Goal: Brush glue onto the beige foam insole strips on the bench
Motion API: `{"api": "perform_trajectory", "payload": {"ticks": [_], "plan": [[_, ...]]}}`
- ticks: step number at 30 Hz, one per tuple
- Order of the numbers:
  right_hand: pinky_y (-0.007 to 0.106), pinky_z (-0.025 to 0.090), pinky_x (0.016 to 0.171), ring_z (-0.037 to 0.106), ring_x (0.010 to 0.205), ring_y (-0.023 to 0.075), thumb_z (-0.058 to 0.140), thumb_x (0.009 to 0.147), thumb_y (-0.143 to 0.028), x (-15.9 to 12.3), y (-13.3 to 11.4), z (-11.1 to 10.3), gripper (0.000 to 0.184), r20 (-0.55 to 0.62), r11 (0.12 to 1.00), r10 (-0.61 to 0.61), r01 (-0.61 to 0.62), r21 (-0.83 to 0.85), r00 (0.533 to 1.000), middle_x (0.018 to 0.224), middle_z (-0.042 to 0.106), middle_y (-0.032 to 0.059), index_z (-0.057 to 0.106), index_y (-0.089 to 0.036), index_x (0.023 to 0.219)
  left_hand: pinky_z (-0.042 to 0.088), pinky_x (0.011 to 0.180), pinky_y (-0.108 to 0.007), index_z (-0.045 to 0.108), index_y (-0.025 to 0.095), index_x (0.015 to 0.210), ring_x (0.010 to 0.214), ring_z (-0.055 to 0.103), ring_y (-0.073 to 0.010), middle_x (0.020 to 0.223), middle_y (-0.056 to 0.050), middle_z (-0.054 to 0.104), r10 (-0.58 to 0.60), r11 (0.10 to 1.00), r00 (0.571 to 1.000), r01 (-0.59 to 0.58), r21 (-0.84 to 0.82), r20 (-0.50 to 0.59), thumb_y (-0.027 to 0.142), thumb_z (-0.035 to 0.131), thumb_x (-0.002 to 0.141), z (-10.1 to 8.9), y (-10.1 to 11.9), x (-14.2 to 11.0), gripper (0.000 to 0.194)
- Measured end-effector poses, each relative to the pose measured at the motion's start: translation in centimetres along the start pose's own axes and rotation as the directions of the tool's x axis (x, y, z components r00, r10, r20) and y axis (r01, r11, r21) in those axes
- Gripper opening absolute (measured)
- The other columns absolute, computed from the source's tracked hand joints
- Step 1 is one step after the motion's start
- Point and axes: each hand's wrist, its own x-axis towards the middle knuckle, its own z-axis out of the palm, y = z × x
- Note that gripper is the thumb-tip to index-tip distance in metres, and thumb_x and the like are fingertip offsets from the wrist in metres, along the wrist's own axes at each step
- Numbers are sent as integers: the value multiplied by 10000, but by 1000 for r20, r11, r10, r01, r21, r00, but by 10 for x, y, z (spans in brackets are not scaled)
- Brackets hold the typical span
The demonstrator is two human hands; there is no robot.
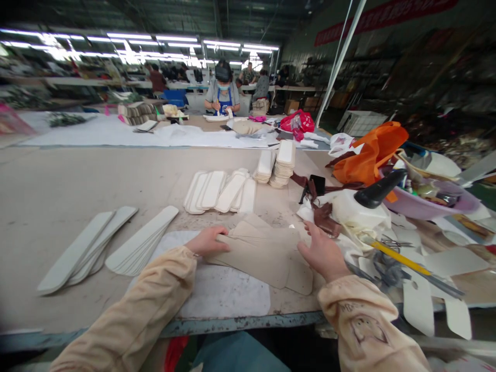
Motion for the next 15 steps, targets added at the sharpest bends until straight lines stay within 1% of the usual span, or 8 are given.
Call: {"api": "perform_trajectory", "payload": {"ticks": [1, 2, 4, 6, 8, 11, 14, 15], "plan": [[431, 428, 963, 572, 1145, 302, 528, 804, -406, 5, -7, -1, 645, 2, 998, -53, 54, -14, 999, 1267, 587, 146, 403, -161, 1387, 432, 744, -280, 650, 209, 875, 833, 601, -205, 853, 1, 665, 10, 1000, 1000, -10, 0, 5, 379, 718, 626, 0, 1, 2, 309], [436, 399, 1005, 528, 1206, 310, 527, 814, -473, 9, -14, 0, 701, 33, 994, -110, 111, -11, 993, 1333, 541, 151, 368, -159, 1420, 431, 750, -282, 650, 210, 880, 846, 600, -207, 866, 1, 666, 22, 1000, 1000, -22, -2, 11, 375, 719, 627, 1, 2, 4, 310], [439, 347, 1064, 434, 1301, 325, 551, 780, -594, 19, -31, 7, 859, 154, 981, -192, 192, 14, 969, 1430, 443, 165, 307, -141, 1467, 431, 756, -284, 649, 211, 887, 861, 601, -208, 887, 1, 666, 48, 999, 999, -48, -8, 25, 371, 721, 630, 2, 4, 6, 311], [473, 300, 1092, 350, 1352, 360, 614, 682, -680, 27, -46, 18, 1053, 284, 978, -201, 207, 11, 937, 1467, 372, 211, 270, -93, 1486, 436, 756, -283, 650, 210, 896, 859, 605, -206, 894, -1, 665, 69, 998, 997, -68, -13, 38, 366, 723, 637, 5, 4, 5, 311], [527, 254, 1099, 323, 1353, 396, 674, 584, -709, 32, -56, 30, 1196, 369, 977, -194, 211, -6, 909, 1457, 363, 246, 240, -69, 1498, 446, 756, -285, 649, 208, 913, 853, 610, -207, 897, -8, 664, 78, 997, 996, -77, -18, 34, 365, 738, 633, 9, 4, 1, 334], [555, 247, 1080, 385, 1295, 396, 737, 537, -644, 31, -65, 43, 1234, 386, 967, -234, 255, -3, 893, 1396, 433, 229, 206, -118, 1519, 462, 784, -308, 646, 201, 945, 874, 611, -223, 921, -31, 656, 96, 994, 995, -96, -44, -15, 367, 773, 618, 18, 0, -7, 388], [537, 296, 1045, 451, 1211, 378, 769, 538, -546, 24, -70, 43, 1200, 347, 952, -287, 307, -1, 893, 1316, 490, 203, 211, -142, 1521, 473, 835, -348, 635, 181, 954, 918, 600, -236, 960, -61, 628, 131, 988, 987, -137, -66, -94, 362, 791, 619, 28, -3, -18, 411], [540, 294, 1044, 463, 1190, 373, 768, 550, -512, 20, -73, 41, 1168, 328, 943, -312, 332, -4, 892, 1294, 502, 197, 226, -141, 1516, 474, 858, -363, 630, 174, 958, 944, 591, -242, 986, -74, 612, 145, 986, 980, -155, -60, -135, 365, 795, 619, 31, -4, -23, 422]]}}
